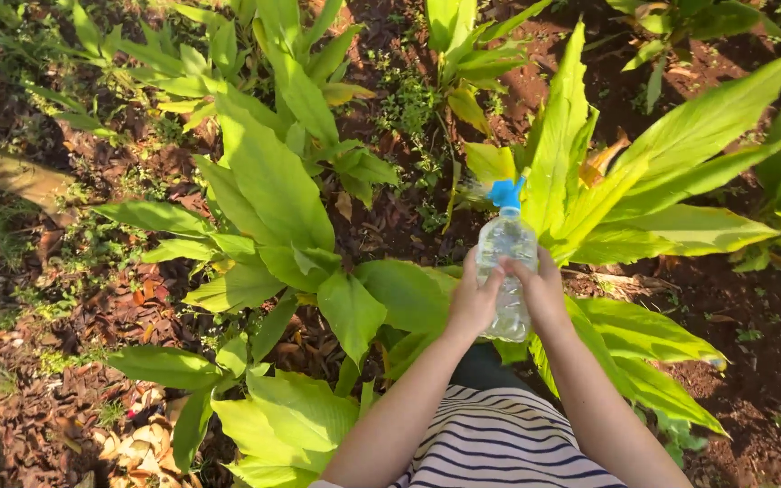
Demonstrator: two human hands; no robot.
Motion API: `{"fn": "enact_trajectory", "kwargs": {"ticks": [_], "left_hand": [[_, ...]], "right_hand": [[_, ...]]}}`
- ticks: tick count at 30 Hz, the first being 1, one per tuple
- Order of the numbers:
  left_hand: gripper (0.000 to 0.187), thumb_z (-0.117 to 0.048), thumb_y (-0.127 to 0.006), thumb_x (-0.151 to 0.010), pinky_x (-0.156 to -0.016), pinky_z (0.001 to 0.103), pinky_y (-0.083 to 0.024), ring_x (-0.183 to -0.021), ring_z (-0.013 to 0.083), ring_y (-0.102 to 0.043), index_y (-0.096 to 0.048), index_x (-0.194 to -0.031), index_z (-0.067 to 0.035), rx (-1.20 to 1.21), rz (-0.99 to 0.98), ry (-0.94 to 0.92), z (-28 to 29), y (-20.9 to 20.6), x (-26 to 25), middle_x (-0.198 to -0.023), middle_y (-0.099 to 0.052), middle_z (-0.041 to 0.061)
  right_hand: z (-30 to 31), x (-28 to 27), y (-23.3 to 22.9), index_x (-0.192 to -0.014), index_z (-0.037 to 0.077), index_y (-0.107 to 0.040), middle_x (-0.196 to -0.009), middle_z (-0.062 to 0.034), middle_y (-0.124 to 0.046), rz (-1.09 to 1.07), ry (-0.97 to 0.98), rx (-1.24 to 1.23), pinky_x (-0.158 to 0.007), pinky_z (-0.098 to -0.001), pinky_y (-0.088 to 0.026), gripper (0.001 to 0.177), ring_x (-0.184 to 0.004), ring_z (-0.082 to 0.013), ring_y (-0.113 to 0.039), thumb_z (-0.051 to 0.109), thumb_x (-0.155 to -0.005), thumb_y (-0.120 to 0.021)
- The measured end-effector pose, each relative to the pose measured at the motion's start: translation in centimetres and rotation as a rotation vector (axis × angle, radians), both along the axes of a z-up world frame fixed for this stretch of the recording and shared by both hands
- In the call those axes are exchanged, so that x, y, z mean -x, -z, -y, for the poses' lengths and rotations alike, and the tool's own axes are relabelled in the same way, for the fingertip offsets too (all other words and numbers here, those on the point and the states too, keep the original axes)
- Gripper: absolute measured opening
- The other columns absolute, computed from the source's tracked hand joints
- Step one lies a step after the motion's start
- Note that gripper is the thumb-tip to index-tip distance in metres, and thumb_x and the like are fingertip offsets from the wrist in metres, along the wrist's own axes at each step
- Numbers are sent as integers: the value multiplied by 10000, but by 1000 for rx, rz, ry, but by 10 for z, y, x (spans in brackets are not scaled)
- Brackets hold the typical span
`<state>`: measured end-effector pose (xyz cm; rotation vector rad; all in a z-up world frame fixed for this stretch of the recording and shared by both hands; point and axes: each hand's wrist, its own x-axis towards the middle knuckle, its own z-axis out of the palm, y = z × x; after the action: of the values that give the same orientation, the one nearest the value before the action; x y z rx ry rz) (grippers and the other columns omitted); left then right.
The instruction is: Watering various plants in a garden using a plastic spray bottle.
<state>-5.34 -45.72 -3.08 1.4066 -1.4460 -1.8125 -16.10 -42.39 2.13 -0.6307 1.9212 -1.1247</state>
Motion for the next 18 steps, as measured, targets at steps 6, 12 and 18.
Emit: {"fn": "enact_trajectory", "kwargs": {"ticks": [6, 12, 18], "left_hand": [[758, -469, -403, -1013, -1017, 550, -467, -1314, 517, -483, -145, -1614, -85, -109, 41, -28, 59, -69, -2, -1454, -411, 399], [761, -499, -427, -983, -1110, 542, -398, -1403, 479, -393, -184, -1616, -152, -144, 57, -9, 141, -69, 38, -1534, -345, 348], [801, -518, -421, -988, -1094, 547, -399, -1411, 471, -378, -151, -1623, -112, -167, -10, -75, 208, -59, 71, -1553, -305, 348]], "right_hand": [[72, 14, 2, -1514, -36, -413, -1383, -335, -523, 4, -50, -82, -1100, -586, -377, 888, -1338, -463, -492, 379, -821, -782], [155, 43, -13, -1512, -41, -418, -1365, -365, -531, 1, -28, -79, -1097, -583, -383, 904, -1332, -479, -492, 374, -799, -787], [227, 82, -21, -1524, -42, -404, -1451, -340, -469, -72, -142, -150, -1109, -580, -368, 905, -1388, -478, -427, 409, -825, -763]]}}
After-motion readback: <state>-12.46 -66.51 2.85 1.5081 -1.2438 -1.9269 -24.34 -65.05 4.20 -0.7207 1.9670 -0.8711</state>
